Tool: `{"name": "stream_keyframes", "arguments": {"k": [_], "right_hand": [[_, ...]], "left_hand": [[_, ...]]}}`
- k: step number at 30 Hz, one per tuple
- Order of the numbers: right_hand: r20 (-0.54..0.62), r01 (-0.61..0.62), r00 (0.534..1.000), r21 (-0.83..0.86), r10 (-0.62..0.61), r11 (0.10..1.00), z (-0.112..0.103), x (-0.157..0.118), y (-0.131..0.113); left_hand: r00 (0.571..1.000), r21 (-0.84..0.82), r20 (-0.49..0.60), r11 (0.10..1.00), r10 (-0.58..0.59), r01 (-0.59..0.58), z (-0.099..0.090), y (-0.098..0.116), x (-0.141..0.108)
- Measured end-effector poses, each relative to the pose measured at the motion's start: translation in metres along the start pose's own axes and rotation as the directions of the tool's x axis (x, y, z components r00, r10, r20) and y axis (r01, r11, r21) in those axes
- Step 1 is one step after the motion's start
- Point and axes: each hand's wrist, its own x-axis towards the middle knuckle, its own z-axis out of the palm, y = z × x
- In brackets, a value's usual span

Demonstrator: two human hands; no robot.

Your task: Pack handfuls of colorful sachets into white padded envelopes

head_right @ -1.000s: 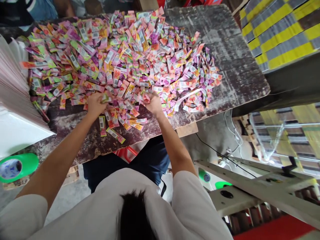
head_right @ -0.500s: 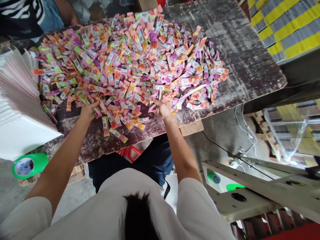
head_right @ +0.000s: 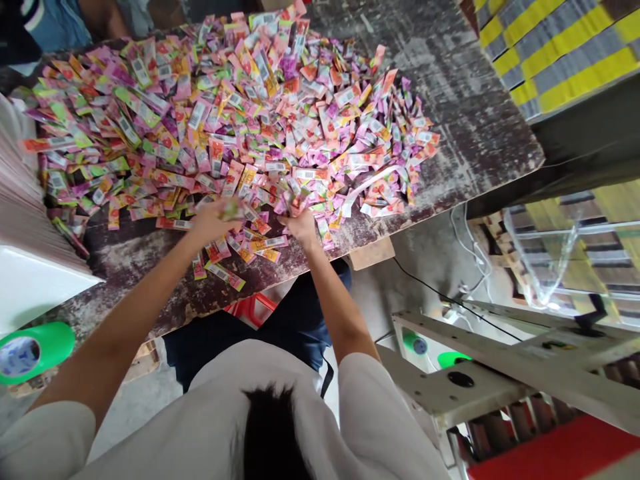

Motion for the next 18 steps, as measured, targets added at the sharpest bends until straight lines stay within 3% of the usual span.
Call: {"name": "stream_keyframes", "arguments": {"k": [2, 5, 7, 9, 12, 14, 16, 18], "right_hand": [[0.088, 0.073, 0.994, -0.178, -0.059, 0.981, 0.018, 0.008, -0.018], [0.156, 0.094, 0.987, -0.347, -0.042, 0.933, 0.029, 0.016, -0.037], [0.156, 0.069, 0.988, -0.382, -0.009, 0.921, 0.021, 0.013, -0.036], [0.154, 0.071, 0.988, -0.456, 0.000, 0.887, 0.006, 0.005, -0.028], [0.127, 0.125, 0.990, -0.554, -0.065, 0.823, -0.008, -0.008, -0.015], [0.137, 0.189, 0.981, -0.541, -0.136, 0.820, -0.003, -0.014, -0.015], [0.177, 0.264, 0.963, -0.471, -0.203, 0.842, 0.011, -0.016, -0.020], [0.231, 0.315, 0.942, -0.370, -0.242, 0.874, 0.022, -0.015, -0.022]], "left_hand": [[0.967, 0.328, 0.207, 0.921, 0.148, -0.211, 0.028, 0.018, 0.013], [0.903, 0.542, 0.386, 0.747, 0.186, -0.386, 0.043, 0.027, 0.017], [0.911, 0.575, 0.368, 0.724, 0.188, -0.381, 0.035, 0.022, 0.007], [0.953, 0.557, 0.254, 0.780, 0.168, -0.286, 0.018, 0.011, -0.009], [0.999, 0.311, -0.020, 0.950, 0.045, -0.036, -0.001, -0.003, -0.028], [0.978, -0.040, -0.182, 0.994, -0.105, 0.099, -0.004, -0.005, -0.030], [0.920, -0.397, -0.272, 0.904, -0.283, 0.161, -0.002, -0.002, -0.026], [0.857, -0.649, -0.250, 0.734, -0.451, 0.197, -0.003, 0.004, -0.020]]}}
